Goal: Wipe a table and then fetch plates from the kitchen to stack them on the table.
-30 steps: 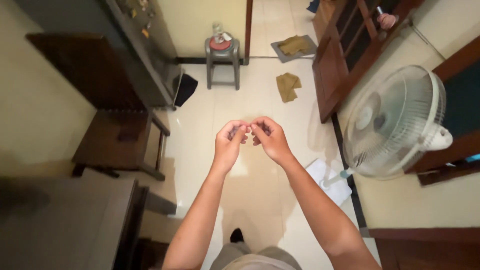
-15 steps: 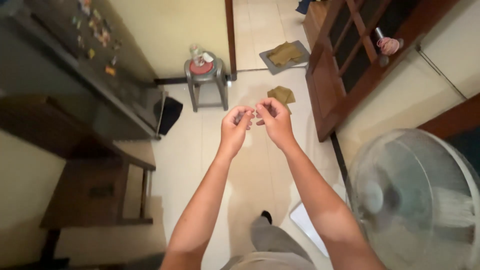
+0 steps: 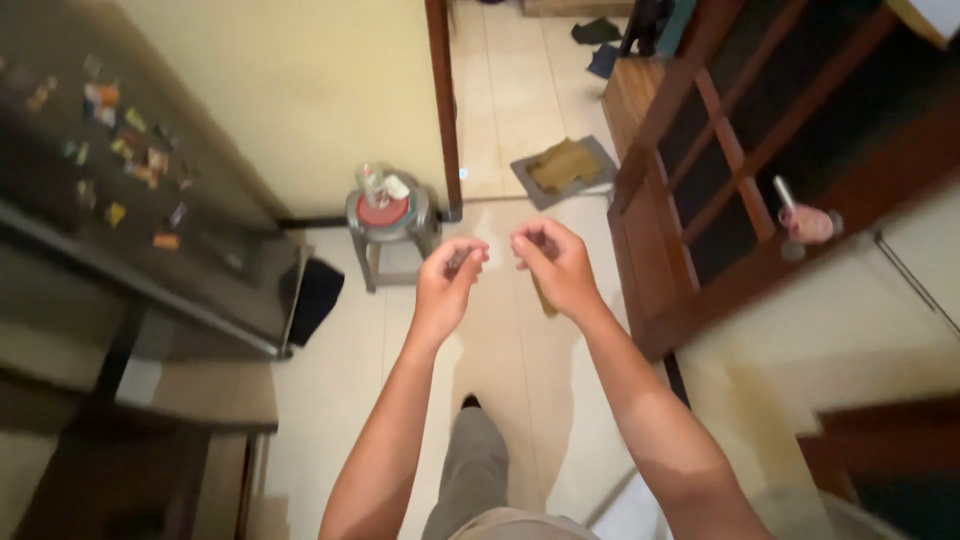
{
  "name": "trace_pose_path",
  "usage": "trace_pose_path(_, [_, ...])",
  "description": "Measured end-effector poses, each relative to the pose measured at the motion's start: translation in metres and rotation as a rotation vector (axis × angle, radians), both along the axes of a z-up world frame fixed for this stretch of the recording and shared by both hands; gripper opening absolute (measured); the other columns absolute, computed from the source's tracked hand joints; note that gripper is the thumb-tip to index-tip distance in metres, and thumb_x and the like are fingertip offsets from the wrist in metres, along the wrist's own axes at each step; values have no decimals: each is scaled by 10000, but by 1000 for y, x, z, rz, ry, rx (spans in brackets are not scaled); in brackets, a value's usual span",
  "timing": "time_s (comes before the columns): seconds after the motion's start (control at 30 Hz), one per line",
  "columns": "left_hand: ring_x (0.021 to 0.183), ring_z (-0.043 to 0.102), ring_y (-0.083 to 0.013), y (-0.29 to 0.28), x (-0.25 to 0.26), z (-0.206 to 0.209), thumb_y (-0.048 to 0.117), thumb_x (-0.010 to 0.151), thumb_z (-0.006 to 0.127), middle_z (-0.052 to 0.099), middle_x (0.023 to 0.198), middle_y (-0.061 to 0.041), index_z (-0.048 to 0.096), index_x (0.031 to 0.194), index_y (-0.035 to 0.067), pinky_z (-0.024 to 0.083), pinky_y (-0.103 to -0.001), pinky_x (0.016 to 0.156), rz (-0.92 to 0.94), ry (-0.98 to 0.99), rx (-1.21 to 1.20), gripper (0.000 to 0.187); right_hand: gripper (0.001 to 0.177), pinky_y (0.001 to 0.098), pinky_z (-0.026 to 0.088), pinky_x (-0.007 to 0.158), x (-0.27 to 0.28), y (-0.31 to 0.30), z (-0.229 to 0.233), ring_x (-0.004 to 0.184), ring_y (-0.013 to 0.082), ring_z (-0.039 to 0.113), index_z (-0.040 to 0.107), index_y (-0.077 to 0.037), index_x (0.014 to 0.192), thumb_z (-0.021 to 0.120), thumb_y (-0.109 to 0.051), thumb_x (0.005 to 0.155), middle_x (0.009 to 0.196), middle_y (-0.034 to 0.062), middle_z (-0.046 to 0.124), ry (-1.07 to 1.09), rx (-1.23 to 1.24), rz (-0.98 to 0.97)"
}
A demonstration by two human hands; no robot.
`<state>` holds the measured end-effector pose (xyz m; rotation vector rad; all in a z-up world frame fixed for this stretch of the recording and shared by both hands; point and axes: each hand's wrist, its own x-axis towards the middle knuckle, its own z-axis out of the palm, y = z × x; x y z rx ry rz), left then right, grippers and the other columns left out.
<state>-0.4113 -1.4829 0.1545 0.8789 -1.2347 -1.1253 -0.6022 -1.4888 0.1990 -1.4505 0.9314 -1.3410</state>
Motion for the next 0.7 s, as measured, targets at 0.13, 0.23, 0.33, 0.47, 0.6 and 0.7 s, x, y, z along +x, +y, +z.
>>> trace_pose_path(0.13, [862, 630, -67, -70, 7, 0, 178, 1016, 662, 720, 991, -6, 700, 1114, 53, 517, -234, 742, -35, 4, 13, 164, 113, 239, 550, 743, -4, -61, 8, 835, 66, 634, 692, -21, 1042, 690, -123, 992, 941, 2, 688, 33, 3, 6])
trace_pose_path(0.23, [862, 638, -64, -139, 5, -7, 180, 1015, 649, 721, 979, 2, 718, 1097, 59, 530, -234, 746, -28, -19, -2, 161, 108, 222, 534, 762, -10, -126, 9, 844, 60, 635, 703, -15, 1050, 693, -105, 990, 951, 1, 695, 107, -27, 6])
trace_pose_path(0.33, [862, 631, -68, -201, -3, -2, 171, 1011, 655, 714, 996, 2, 712, 1057, 50, 521, -237, 740, -101, -28, -21, 141, 118, 214, 527, 747, -15, -178, 2, 843, 55, 639, 716, -19, 1061, 694, -99, 978, 948, 2, 705, 172, -13, -67])
trace_pose_path(0.47, [860, 615, -74, -278, -22, 1, 144, 1014, 663, 719, 992, -9, 722, 1068, 35, 506, -238, 762, -145, -51, -23, 135, 139, 212, 532, 730, -26, -244, -7, 835, 53, 647, 719, -27, 1082, 685, -106, 973, 948, 3, 716, 159, 41, -123])
trace_pose_path(0.6, [943, 663, -84, -350, -40, 14, 126, 1013, 651, 720, 1053, -19, 724, 1066, 34, 521, -239, 810, -150, -105, -122, 129, 141, 219, 542, 710, -38, -318, -21, 819, 58, 655, 722, -25, 1080, 691, -114, 975, 935, 9, 723, 167, 53, -143])
trace_pose_path(0.7, [937, 668, -103, -411, -53, 4, 116, 1016, 667, 715, 1030, -37, 719, 1059, 30, 528, -248, 833, -170, -64, -134, 110, 147, 220, 544, 700, -47, -381, -22, 805, 59, 655, 725, -29, 1087, 695, -119, 975, 918, 9, 716, 174, 20, -156])
